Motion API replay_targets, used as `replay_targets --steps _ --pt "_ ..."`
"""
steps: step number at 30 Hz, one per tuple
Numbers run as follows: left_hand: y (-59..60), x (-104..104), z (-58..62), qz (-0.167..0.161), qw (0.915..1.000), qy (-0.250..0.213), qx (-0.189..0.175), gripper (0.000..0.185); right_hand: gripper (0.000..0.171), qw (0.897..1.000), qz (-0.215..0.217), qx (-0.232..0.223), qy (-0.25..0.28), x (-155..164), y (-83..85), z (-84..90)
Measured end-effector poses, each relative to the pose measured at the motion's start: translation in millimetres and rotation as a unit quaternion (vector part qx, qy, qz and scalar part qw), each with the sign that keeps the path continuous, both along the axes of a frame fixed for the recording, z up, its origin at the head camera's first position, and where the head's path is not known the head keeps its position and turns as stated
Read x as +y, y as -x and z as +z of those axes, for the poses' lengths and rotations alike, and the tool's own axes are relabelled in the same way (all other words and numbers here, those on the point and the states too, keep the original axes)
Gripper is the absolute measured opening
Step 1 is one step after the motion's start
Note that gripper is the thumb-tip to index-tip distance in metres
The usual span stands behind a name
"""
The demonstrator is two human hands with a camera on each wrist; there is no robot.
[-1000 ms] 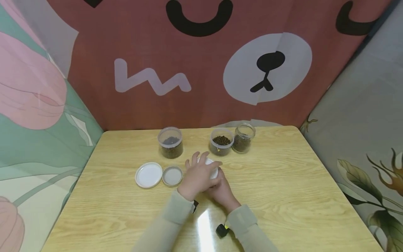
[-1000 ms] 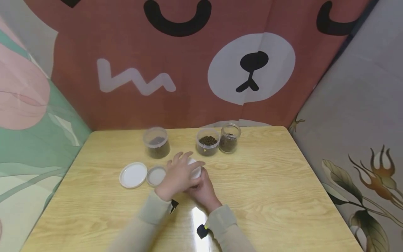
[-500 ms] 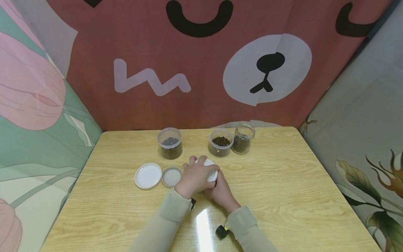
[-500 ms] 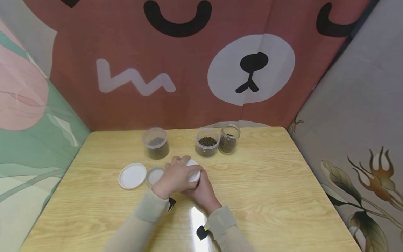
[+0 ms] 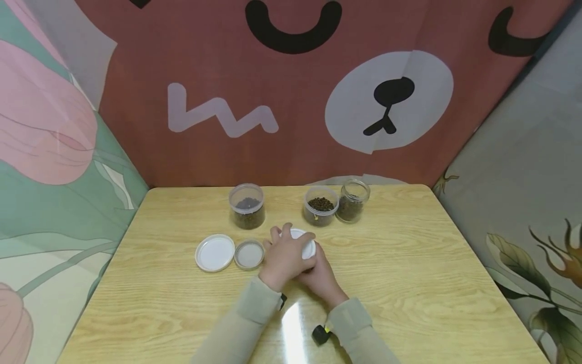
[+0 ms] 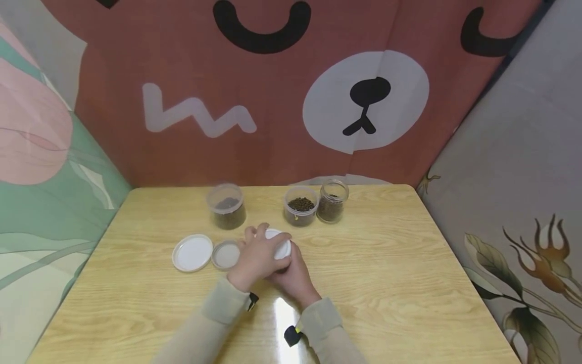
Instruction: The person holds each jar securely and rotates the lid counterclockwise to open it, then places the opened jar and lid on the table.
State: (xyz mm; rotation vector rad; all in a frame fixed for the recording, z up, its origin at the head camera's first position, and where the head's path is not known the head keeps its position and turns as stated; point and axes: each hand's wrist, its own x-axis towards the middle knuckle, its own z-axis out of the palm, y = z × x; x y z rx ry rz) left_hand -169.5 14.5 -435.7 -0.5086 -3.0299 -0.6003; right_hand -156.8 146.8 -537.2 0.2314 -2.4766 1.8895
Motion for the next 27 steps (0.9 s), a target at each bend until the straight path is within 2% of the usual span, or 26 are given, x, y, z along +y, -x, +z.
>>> replay_targets --steps 8,17,21,27 --pt "-0.5 6.5 -7.3 0.040 0.9986 -0.016 0.031 0.051 0.097 1.000 -0.002 0.005 -0.004 -0.7 -0.4 0.4" --pt "-1.2 13.6 -1.9 0.099 0.9945 -0.033 0.004 0.057 0.095 1.000 -0.009 0.012 -0.018 -2.5 0.2 1.8" --pt "-0.7 12.3 -0.4 0.104 0.9932 -0.051 -0.006 0.057 0.094 1.000 -0.008 0.011 -0.023 -2.2 0.1 0.5" --pt "0.5 6.6 1.6 0.091 0.9922 -0.081 -0.022 0.054 0.099 1.000 -0.009 0.003 -0.030 -0.1 -0.6 -1.8"
